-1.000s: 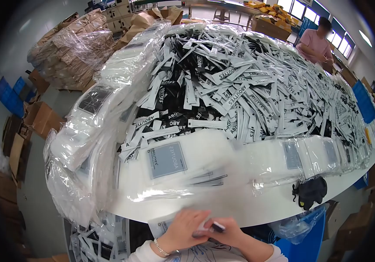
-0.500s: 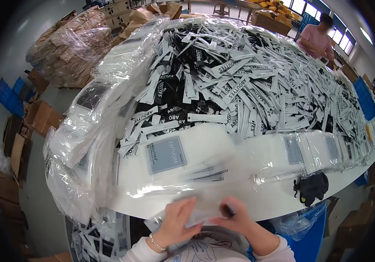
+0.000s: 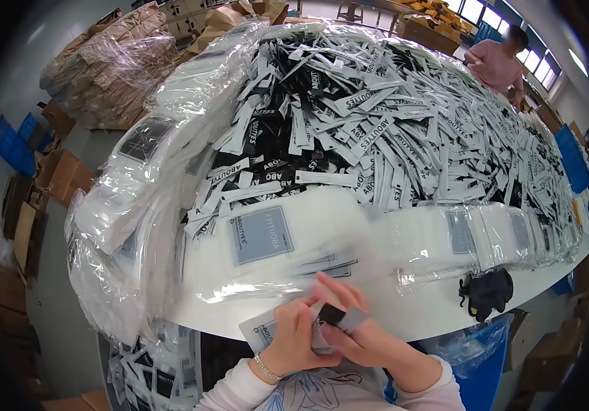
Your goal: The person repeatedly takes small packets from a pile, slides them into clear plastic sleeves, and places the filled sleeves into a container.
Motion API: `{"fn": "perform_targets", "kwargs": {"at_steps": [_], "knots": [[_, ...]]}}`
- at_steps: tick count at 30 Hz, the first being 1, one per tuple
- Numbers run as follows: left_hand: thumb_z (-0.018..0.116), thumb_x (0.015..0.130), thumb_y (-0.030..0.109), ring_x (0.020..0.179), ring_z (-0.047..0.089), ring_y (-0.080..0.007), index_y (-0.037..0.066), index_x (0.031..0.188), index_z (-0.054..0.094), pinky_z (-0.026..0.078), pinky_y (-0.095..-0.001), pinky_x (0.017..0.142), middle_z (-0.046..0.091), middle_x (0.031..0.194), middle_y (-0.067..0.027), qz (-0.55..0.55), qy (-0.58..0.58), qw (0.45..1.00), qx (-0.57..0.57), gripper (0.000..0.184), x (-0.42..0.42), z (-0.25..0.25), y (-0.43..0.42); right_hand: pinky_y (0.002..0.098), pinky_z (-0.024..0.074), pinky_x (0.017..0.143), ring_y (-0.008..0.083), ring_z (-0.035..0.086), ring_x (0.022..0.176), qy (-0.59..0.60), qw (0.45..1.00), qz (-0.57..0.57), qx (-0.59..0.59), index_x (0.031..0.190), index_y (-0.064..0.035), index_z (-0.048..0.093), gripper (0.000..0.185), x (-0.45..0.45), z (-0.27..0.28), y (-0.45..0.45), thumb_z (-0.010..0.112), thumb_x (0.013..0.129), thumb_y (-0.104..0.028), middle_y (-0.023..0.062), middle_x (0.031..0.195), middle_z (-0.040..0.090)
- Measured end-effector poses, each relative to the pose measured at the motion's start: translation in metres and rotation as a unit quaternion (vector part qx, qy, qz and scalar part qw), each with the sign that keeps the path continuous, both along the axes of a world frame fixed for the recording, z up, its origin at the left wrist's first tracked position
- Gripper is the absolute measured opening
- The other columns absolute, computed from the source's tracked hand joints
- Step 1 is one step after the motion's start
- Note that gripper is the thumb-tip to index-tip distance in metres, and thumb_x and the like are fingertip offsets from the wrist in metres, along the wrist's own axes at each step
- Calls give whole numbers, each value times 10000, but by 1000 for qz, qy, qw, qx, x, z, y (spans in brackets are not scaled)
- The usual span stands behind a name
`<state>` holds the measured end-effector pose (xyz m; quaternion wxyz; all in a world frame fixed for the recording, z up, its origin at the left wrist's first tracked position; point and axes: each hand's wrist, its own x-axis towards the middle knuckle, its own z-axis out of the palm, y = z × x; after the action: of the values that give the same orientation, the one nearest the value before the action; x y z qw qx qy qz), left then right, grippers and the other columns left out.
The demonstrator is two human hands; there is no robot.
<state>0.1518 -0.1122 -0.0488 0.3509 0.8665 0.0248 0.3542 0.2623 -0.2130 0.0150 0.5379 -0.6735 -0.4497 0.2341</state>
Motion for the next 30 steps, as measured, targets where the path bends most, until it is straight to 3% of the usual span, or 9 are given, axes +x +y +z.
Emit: {"fn": "perform_targets", "kwargs": {"at_steps": [4,7,9,15,16,20,23,26,30], "knots": [[780,505,343,1049,432,-335,-15,1373,92,297,-411,823,406,1194,-216,8,49,999,-20,1164,-3,4,9,374,297,862,237,484,980,-151,983,-78,72,1147,-126,557,444,8,2,-17,668,749,-289,13,1046,576],[783,504,360,1053,434,-332,-8,1368,122,300,-408,820,399,1219,-214,-3,53,998,21,1148,-3,4,11,351,314,811,168,535,888,-295,953,65,-16,1035,-133,607,397,9,-2,-20,721,688,-287,-25,930,595],[793,500,399,1046,444,-337,-3,1365,137,301,-414,820,397,1230,-207,2,34,996,85,1158,0,1,10,348,336,805,151,547,865,-265,961,79,-8,930,-125,622,245,10,-16,-18,696,717,-221,-30,883,598],[795,592,353,944,543,-329,-17,1365,99,422,-378,806,517,1134,-184,-52,184,978,-87,1104,-19,12,39,359,356,822,181,547,890,-195,971,135,-20,922,-111,623,173,34,-8,-18,652,752,-113,-25,905,602],[766,654,221,898,592,-273,1,1364,166,471,-315,766,573,1065,-170,-35,272,946,-172,955,-25,25,42,360,356,834,185,549,892,-188,971,148,-20,922,-108,626,170,35,-2,-18,649,754,-107,-24,910,604],[701,706,115,810,628,-184,51,1272,419,477,-283,740,636,958,-116,-103,273,903,-315,635,-25,50,35,380,352,882,197,548,926,-150,953,263,-1,979,-117,616,216,37,8,-6,637,764,-100,5,935,610],[710,703,123,777,623,-154,36,1221,473,477,-264,719,651,897,-88,-114,254,906,-317,576,-16,44,21,402,345,908,206,545,948,-162,930,315,-93,1047,-120,587,282,41,14,-4,637,770,-115,42,935,608],[701,724,113,748,606,-106,27,1143,536,482,-244,669,651,899,-70,-71,231,893,-380,458,-17,42,19,399,343,918,217,548,937,-160,950,250,-98,1093,-115,559,350,46,19,-9,657,758,-124,73,915,603],[691,738,99,707,594,-83,19,1052,595,480,-232,632,652,859,-51,-58,202,894,-396,337,-15,49,23,339,409,830,217,574,837,-129,991,2,34,1044,-72,578,320,31,12,-10,671,739,-68,85,884,603]]}}
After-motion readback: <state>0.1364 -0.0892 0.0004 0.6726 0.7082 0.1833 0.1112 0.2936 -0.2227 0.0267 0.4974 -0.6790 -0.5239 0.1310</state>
